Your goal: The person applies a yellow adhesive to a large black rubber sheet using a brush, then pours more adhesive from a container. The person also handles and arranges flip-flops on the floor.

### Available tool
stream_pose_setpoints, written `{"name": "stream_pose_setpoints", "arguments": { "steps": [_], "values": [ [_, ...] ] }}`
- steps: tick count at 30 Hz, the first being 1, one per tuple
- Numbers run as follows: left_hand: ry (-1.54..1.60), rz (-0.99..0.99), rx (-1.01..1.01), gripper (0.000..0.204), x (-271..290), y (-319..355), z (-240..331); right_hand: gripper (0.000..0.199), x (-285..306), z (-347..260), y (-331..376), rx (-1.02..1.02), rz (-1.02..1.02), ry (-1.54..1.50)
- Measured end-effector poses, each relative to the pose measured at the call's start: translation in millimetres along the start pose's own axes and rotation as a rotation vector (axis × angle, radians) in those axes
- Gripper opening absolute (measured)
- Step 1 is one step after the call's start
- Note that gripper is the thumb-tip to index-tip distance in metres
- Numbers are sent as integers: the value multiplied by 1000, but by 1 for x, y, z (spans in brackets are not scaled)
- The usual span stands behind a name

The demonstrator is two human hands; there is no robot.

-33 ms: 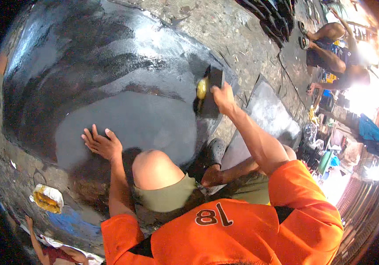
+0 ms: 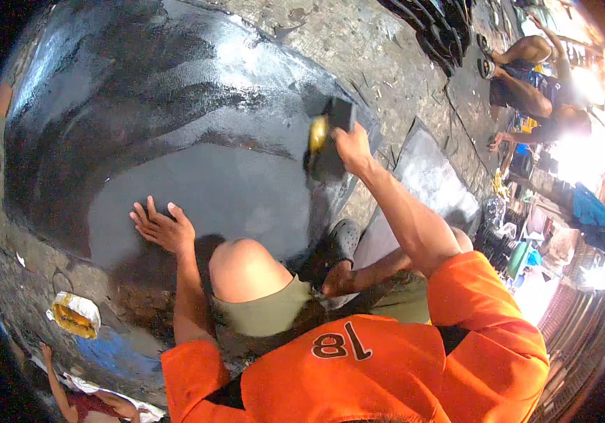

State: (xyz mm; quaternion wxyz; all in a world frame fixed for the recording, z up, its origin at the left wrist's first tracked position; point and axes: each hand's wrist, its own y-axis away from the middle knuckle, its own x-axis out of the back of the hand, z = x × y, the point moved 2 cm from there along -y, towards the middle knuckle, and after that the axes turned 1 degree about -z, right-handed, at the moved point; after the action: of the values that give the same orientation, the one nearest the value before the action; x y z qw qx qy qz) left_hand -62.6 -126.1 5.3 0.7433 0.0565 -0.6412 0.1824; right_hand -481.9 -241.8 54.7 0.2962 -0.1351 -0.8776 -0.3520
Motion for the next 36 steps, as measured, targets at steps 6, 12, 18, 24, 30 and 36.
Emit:
{"name": "stream_pose_setpoints", "arguments": {
  "steps": [6,12,18,24,30,36],
  "values": [
    [0,24,28,50,-12,-8,7,32,-59,-102,-76,166,-78,-25],
    [-11,-49,-35,52,-6,-8,5,42,-114,-240,-91,576,-398,709],
    [15,-50,-150,55,-10,-4,-9,51,-88,-205,-86,976,-687,1087],
    [69,42,-132,55,-17,-3,0,56,-49,-112,-45,1000,-779,1108],
    [73,7,314,68,7,44,-19,45,-18,-49,-14,705,-438,710],
    [274,-84,902,72,7,149,-46,27,-67,-47,-33,418,-308,245]
  ]
}}
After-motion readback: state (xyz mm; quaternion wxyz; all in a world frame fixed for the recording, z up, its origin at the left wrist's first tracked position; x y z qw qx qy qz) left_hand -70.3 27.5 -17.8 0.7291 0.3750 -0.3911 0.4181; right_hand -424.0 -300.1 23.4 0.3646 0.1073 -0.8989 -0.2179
